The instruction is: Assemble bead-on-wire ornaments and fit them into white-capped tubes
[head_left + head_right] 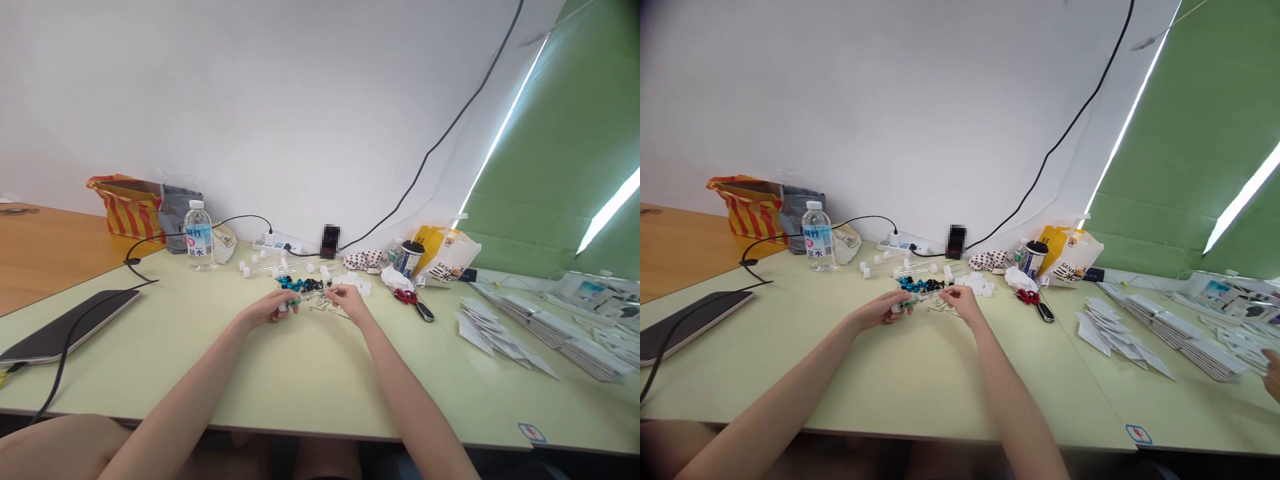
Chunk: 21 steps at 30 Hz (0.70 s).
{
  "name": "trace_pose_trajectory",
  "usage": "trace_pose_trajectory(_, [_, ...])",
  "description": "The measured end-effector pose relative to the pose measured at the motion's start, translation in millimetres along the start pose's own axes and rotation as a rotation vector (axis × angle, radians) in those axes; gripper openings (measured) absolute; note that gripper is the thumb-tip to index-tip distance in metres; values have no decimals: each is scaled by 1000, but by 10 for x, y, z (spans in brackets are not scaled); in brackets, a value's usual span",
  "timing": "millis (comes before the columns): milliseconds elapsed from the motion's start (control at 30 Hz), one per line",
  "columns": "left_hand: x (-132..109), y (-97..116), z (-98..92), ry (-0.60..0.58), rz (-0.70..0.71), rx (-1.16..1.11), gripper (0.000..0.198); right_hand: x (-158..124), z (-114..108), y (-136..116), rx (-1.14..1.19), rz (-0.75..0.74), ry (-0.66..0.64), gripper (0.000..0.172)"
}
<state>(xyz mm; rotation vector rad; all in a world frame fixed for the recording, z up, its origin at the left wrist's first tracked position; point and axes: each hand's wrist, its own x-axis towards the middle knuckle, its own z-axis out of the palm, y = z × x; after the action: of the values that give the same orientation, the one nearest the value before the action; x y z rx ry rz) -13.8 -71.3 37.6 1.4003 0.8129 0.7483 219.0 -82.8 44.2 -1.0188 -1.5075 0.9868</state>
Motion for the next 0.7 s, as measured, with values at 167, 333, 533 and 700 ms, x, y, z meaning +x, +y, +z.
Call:
trace_pose_trajectory(167, [-59, 33, 20, -30, 31, -14, 38, 74, -136, 29, 214, -31, 71, 37])
trace_pose_trajectory(333, [-51, 18, 14, -29, 58, -96, 34, 117, -359, 277, -478, -68, 350, 26])
trace_pose_trajectory(533, [-37, 7, 12, -68, 72, -71, 31, 122, -328, 455, -1122, 64, 206, 35])
trace_pose_trajectory(700, [-32, 0, 11, -78, 70, -49, 30, 141, -280, 477, -1135, 127, 224, 18])
